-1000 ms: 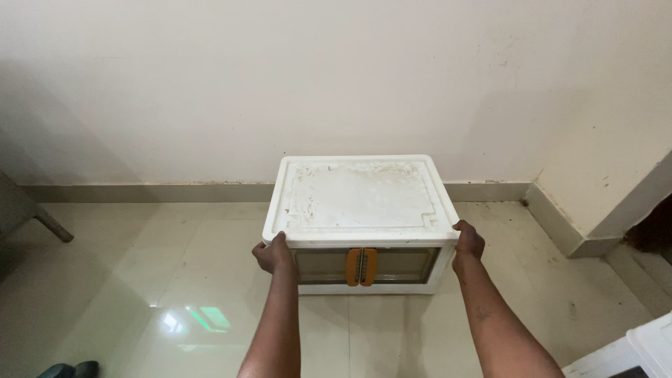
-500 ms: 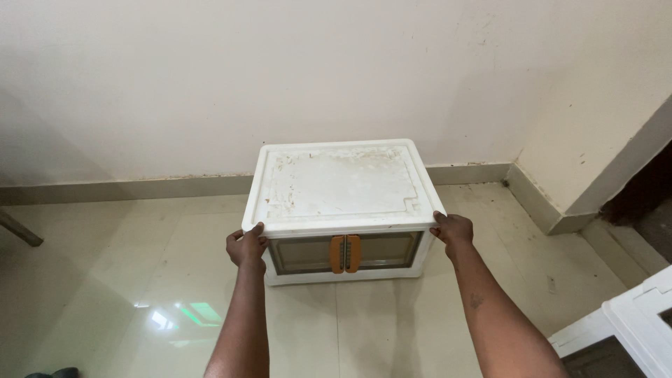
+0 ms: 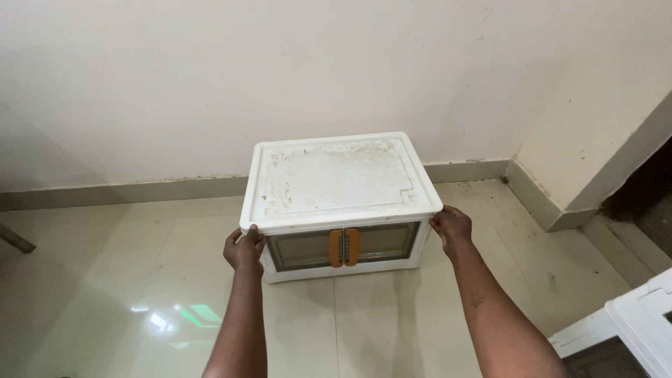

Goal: The person removes the top white plastic storage box from a stack, places it on the floor, and disassembles it by removing the lid, a white frame, and the front panel. The person then folds the side panels inward to collapse the box.

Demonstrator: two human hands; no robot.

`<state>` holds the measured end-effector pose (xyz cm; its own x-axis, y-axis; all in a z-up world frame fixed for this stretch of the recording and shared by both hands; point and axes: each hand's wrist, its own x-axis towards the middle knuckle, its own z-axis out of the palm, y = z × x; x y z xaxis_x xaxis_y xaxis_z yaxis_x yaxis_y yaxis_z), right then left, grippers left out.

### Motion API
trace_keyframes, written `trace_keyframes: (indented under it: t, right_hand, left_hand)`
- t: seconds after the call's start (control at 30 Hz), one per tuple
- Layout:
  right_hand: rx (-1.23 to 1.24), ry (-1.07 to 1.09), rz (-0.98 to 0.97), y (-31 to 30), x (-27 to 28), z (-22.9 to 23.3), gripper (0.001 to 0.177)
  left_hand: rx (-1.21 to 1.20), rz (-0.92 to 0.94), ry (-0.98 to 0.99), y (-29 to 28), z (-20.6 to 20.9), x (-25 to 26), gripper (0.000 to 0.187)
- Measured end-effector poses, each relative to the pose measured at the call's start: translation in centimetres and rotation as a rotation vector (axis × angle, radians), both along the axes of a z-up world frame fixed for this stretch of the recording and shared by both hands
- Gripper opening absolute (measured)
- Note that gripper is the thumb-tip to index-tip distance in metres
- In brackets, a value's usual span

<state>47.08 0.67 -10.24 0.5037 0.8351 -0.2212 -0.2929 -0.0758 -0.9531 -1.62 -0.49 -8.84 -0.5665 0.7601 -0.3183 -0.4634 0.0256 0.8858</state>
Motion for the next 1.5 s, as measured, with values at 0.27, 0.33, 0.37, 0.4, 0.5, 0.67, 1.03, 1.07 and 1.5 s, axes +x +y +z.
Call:
trace_keyframes:
  t: [0.27, 0.33, 0.37, 0.4, 0.5, 0.67, 1.03, 1.07, 1.5]
  right_hand:
    - [-0.049, -0.012, -0.020, -1.0, -0.4, 1.3, 0.033]
    - [-0.039, 0.003, -0.027, -1.2, -0.7, 1.7, 0.032]
    - [-0.034, 0.010, -0.029, -1.2, -0.9, 1.9, 0.031]
    - [-0.041, 0.021, -0.039, -1.3, -1.1, 2.2, 0.030]
    - [-0.063, 0.038, -0.063, -1.4, -1.3, 2.9, 0.026]
    - [-0.063, 0.025, -0.064, -1.7, -1.1, 3.1, 0.024]
    - [-0.069, 0.017, -0.003, -1.8, -0.3, 3.0, 0.030]
    - [-0.084, -0.006, 0.015, -1.9, -0.3, 3.3, 0.032]
    - [-0.015, -0.006, 0.178, -2.1, -2.1, 3.2, 0.060]
  left_hand:
    - [0.034, -0.022, -0.033, -0.1, -0.3, -0.6, 0.047]
    - [0.047, -0.022, -0.046, 0.0, -0.6, -0.6, 0.046]
    - [0.043, -0.019, -0.054, 0.1, -0.7, -0.7, 0.045]
    - [0.040, -0.015, -0.061, 0.1, -0.7, -0.8, 0.044]
    - [0.067, -0.032, -0.081, 0.3, -0.9, -1.1, 0.045]
    - [0.088, -0.040, -0.065, 0.1, -0.7, -1.2, 0.045]
    - [-0.073, -0.052, 0.091, -0.3, 1.2, -0.9, 0.045]
    - [-0.097, -0.064, 0.129, -0.5, 1.5, -0.9, 0.047]
    - [-0.131, -0.122, 0.156, -0.3, 1.1, -3.1, 0.058]
